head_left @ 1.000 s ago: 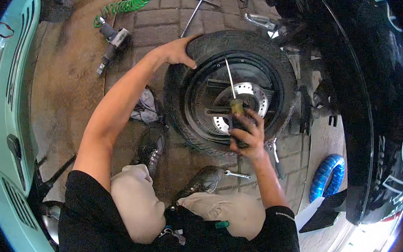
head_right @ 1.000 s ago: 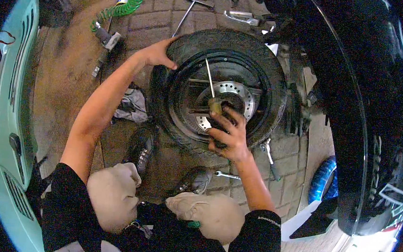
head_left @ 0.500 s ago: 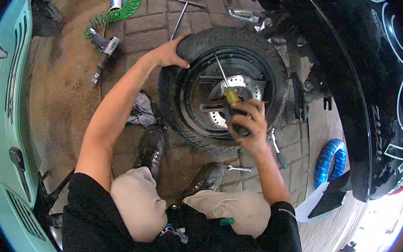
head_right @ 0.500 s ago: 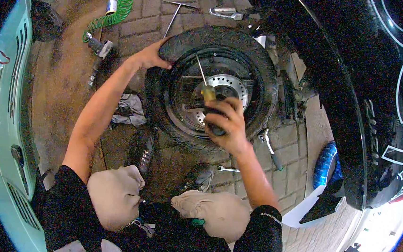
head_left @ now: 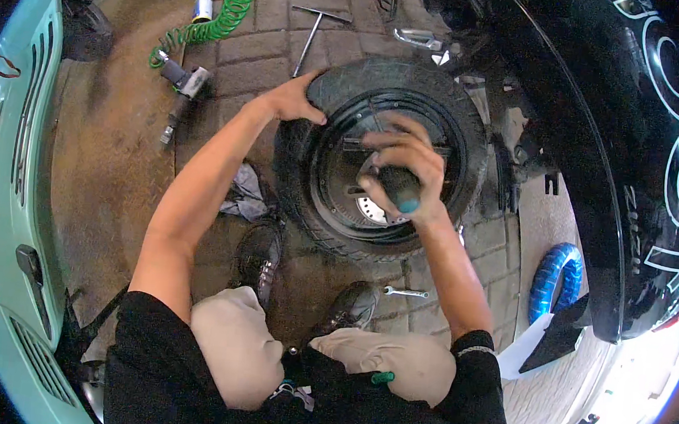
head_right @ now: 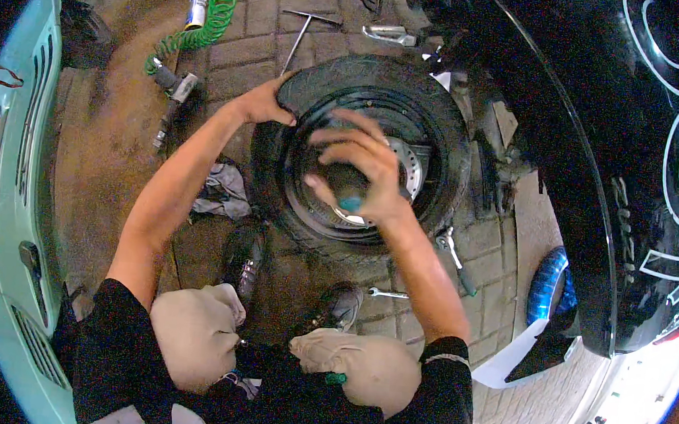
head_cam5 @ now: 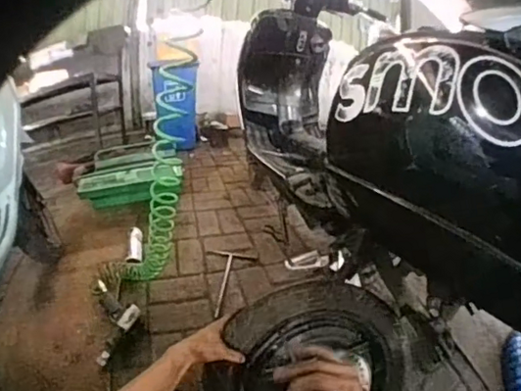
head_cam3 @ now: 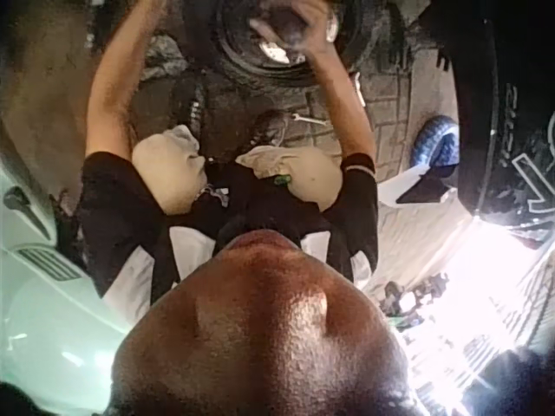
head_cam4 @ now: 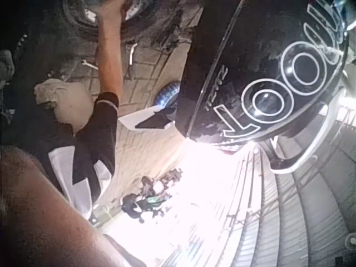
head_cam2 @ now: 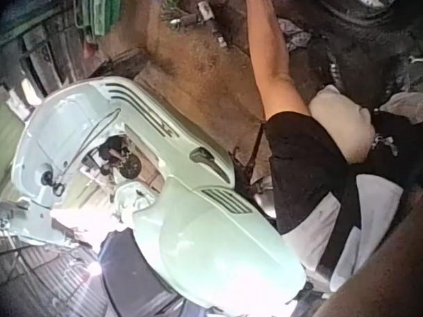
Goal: The person pries a tire off a scooter wheel using a screwdriver and a metal bar, then removes the wheel from the assembly.
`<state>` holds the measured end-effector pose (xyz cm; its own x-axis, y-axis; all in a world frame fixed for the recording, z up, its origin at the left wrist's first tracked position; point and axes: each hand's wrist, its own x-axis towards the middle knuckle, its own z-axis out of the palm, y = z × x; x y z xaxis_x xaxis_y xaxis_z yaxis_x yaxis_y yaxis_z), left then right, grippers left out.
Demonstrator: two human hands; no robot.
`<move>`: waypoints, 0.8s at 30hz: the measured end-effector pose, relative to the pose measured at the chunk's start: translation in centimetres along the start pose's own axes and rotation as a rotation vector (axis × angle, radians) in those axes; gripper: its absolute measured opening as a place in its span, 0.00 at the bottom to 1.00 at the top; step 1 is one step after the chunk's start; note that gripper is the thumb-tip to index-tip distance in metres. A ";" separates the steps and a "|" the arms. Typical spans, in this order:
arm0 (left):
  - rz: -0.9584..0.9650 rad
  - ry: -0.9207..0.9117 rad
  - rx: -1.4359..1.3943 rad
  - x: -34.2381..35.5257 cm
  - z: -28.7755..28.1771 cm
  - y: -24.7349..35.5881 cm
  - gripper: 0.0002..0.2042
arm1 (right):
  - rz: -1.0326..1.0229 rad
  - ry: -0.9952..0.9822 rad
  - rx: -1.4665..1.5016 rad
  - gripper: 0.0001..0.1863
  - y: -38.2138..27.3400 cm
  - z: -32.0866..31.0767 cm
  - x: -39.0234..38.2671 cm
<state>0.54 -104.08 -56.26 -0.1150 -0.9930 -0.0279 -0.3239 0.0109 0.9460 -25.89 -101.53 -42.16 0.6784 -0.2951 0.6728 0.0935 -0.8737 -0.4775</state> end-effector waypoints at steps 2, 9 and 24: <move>-0.054 -0.033 0.015 -0.1 0.4 1.2 0.48 | 0.018 0.050 0.175 0.09 0.4 1.5 0.0; -0.094 -0.036 0.145 -1.4 -0.1 5.0 0.50 | -0.022 0.131 0.176 0.08 -0.5 1.1 -2.3; -0.119 0.027 0.026 -1.2 0.4 2.5 0.49 | -0.011 0.272 0.481 0.16 -1.5 -3.5 -4.2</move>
<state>-0.48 -102.86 -54.00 -0.0490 -0.9902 -0.1305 -0.3583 -0.1045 0.9278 -31.47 -100.29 -42.29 0.4692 -0.4321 0.7702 0.4649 -0.6207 -0.6314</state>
